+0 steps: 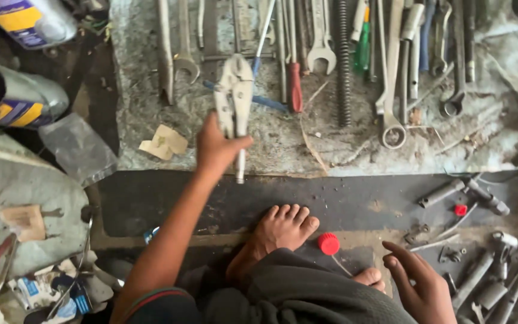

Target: The recorder is sitting on the floor, surrounded by various mechanical tools and parts, and is shown sorting through wrenches and other components, possibly as part of a motorcycle repair task.

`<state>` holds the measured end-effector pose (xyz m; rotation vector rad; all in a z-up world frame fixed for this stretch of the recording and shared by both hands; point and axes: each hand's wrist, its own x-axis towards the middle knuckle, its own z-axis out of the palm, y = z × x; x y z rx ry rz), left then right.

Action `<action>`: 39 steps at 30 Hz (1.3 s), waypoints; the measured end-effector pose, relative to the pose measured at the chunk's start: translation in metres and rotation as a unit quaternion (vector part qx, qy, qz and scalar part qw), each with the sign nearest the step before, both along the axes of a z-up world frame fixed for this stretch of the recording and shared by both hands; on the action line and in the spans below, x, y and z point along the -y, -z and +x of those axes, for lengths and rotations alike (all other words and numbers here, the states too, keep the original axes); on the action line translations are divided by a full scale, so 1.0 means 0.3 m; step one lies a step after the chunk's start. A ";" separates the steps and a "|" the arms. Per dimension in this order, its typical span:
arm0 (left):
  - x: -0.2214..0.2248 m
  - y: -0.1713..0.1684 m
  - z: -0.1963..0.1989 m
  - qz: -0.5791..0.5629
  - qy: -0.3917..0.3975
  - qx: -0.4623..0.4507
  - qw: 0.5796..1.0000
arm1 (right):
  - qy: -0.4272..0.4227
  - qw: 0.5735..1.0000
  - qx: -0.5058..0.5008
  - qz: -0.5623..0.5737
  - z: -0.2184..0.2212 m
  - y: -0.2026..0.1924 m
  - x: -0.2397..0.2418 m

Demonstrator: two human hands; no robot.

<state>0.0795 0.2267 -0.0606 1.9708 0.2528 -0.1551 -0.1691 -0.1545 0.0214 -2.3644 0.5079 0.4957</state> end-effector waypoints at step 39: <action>-0.630 0.256 0.486 0.383 -0.059 0.164 0.907 | 0.040 0.990 -0.103 0.090 -0.373 0.648 0.474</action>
